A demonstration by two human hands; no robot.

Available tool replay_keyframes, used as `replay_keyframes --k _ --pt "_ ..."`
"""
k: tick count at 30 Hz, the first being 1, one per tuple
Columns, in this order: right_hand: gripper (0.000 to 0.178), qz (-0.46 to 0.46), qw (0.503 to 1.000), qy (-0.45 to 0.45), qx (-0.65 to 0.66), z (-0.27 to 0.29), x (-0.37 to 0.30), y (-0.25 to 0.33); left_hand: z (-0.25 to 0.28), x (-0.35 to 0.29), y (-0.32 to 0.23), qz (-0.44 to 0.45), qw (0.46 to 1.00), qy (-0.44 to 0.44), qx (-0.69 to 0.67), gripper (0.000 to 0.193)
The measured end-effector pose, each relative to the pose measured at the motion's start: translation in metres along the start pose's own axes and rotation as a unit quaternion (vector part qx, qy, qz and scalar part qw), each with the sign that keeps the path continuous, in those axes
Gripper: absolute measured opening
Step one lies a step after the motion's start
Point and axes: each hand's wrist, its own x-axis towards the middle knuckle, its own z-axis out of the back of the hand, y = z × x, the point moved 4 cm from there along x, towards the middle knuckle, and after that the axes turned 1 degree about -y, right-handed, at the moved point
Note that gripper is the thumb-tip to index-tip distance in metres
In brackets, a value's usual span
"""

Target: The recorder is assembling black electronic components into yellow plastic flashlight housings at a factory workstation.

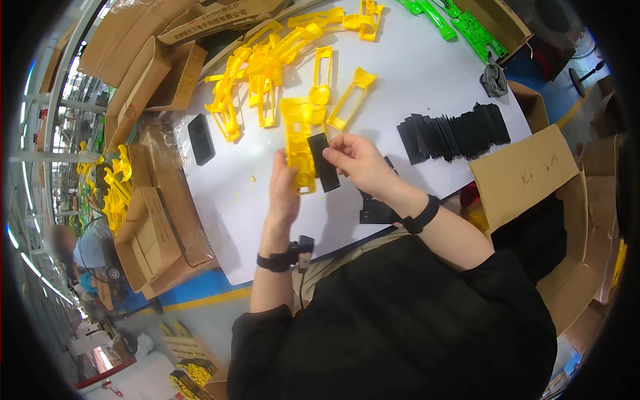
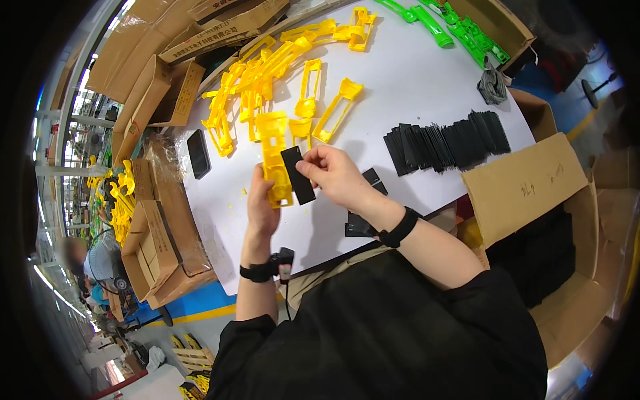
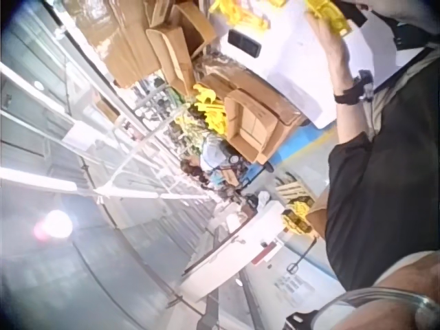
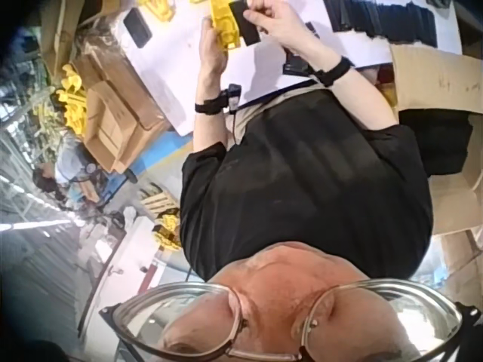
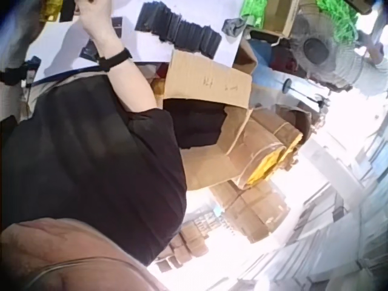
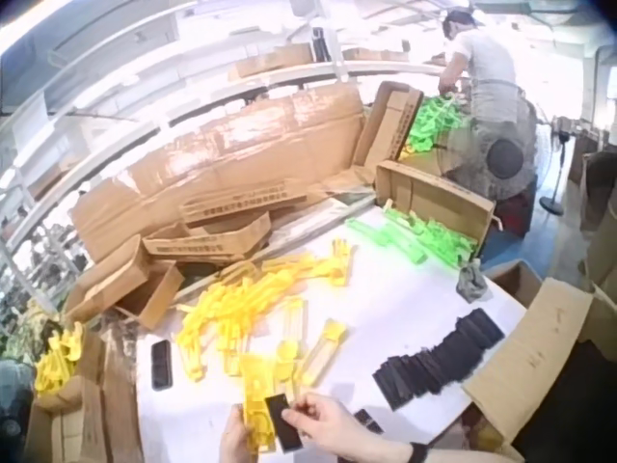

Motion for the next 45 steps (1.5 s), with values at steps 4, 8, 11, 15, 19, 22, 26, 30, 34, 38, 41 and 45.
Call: replay_keyframes --k 4,8,11,15,19,22,26,30,34,38,41,45 --pt "0.018 0.035 0.998 -0.032 0.031 0.004 -0.003 -0.003 -0.028 -0.009 0.000 -0.035 0.999 -0.027 0.018 0.024" --pt "0.016 -0.008 0.993 -0.086 0.082 0.023 -0.017 0.006 -0.029 -0.012 0.003 -0.016 0.997 -0.025 0.071 0.027" --pt "0.016 -0.044 0.991 -0.097 0.081 0.040 -0.026 -0.005 -0.028 -0.017 0.009 -0.015 0.994 -0.030 0.100 0.029" --pt "0.028 -0.056 0.998 -0.017 -0.021 0.024 -0.037 -0.018 -0.030 -0.024 0.033 0.001 0.996 -0.052 0.079 0.032" --pt "0.037 -0.081 0.992 0.018 -0.093 0.009 -0.047 -0.003 -0.043 -0.018 0.033 0.027 0.996 -0.071 0.047 0.035" --pt "0.034 -0.112 0.991 0.025 -0.069 0.020 -0.048 0.002 -0.050 -0.010 0.038 0.029 0.997 -0.044 0.062 0.038" --pt "0.029 -0.091 0.994 -0.055 0.012 0.049 -0.039 0.010 -0.041 0.007 0.032 -0.101 0.950 -0.010 0.296 0.034" --pt "0.025 -0.017 0.990 -0.136 -0.039 0.110 -0.010 0.051 -0.036 0.015 0.022 -0.240 0.769 -0.107 0.583 0.040" --pt "0.023 0.074 0.949 -0.271 -0.144 0.182 0.029 0.073 -0.014 0.031 0.036 -0.245 0.724 -0.119 0.634 0.052" --pt "0.021 0.096 0.930 -0.342 -0.097 0.176 0.024 0.075 0.004 0.032 0.036 -0.148 0.797 -0.130 0.570 0.057" --pt "0.024 0.038 0.969 -0.235 0.071 0.128 0.009 0.040 0.013 0.030 0.035 -0.014 0.886 -0.105 0.451 0.054" --pt "0.027 0.009 0.999 -0.032 -0.026 0.048 -0.007 0.005 -0.020 0.015 0.023 0.016 0.993 -0.070 0.098 0.035"
